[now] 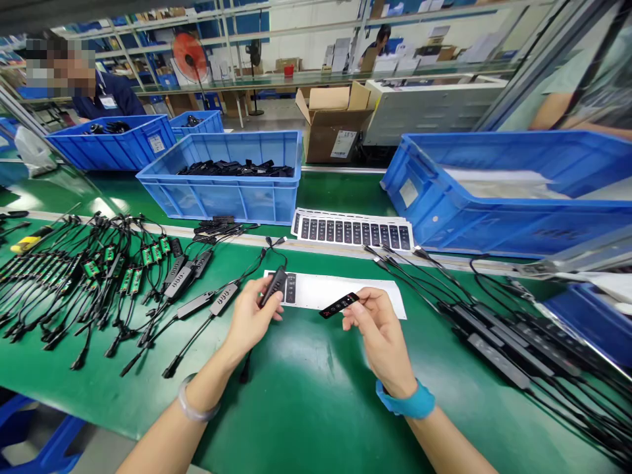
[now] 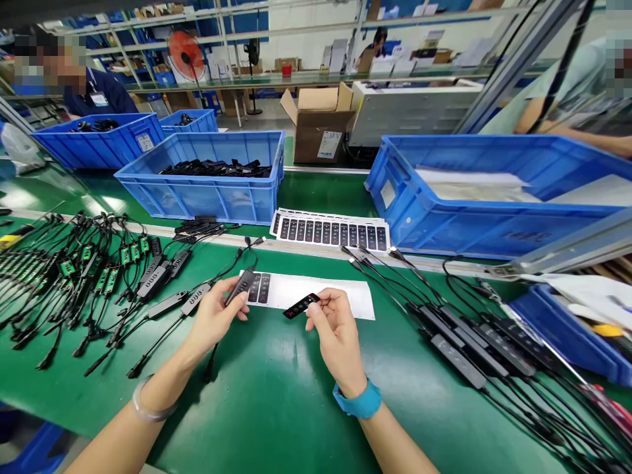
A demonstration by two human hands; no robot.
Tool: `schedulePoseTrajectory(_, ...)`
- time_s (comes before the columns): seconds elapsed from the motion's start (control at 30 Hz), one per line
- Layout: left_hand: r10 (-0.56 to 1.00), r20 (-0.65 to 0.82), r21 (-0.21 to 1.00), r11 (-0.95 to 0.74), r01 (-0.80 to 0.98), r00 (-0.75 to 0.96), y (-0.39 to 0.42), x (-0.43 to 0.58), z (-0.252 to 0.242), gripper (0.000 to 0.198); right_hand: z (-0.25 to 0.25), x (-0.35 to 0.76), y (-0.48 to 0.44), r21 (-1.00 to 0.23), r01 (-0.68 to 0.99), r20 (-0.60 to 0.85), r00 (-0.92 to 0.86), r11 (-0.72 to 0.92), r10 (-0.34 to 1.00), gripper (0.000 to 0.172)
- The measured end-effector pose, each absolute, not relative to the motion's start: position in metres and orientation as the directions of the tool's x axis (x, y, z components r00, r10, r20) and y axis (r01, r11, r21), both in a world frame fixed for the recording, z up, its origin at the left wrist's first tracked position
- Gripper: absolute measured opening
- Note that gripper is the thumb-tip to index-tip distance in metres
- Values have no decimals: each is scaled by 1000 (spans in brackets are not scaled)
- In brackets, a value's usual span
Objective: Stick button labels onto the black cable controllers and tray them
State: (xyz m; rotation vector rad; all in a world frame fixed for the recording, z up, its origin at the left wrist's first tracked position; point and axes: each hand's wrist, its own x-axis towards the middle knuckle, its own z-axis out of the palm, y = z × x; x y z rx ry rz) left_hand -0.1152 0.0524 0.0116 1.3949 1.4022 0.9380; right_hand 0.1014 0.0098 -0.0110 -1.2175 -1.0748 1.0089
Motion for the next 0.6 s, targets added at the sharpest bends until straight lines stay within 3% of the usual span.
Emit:
schedulePoseTrajectory(0.07, 932, -307, 946, 321, -47, 192, 44, -100, 8, 43, -11, 100, 9, -994, -60, 73, 195, 86, 978, 24)
schedulePoseTrajectory(0.17, 820, -444, 776, 553, -303, 362, 29, -84, 7, 39, -9, 95, 8, -990, -132, 30, 164, 52, 986, 23)
schedulePoseTrajectory(0.33, 736, -390, 726, 616, -307, 554, 15, -78, 9, 54, -5, 87, 7, -985, -171, -35, 100, -18, 994, 26)
schedulePoseTrajectory(0.6, 711, -319, 723, 610, -325, 627, 13, -80, 6, 64, 2, 83, 3, -994, -95, -66, 86, -58, 994, 28)
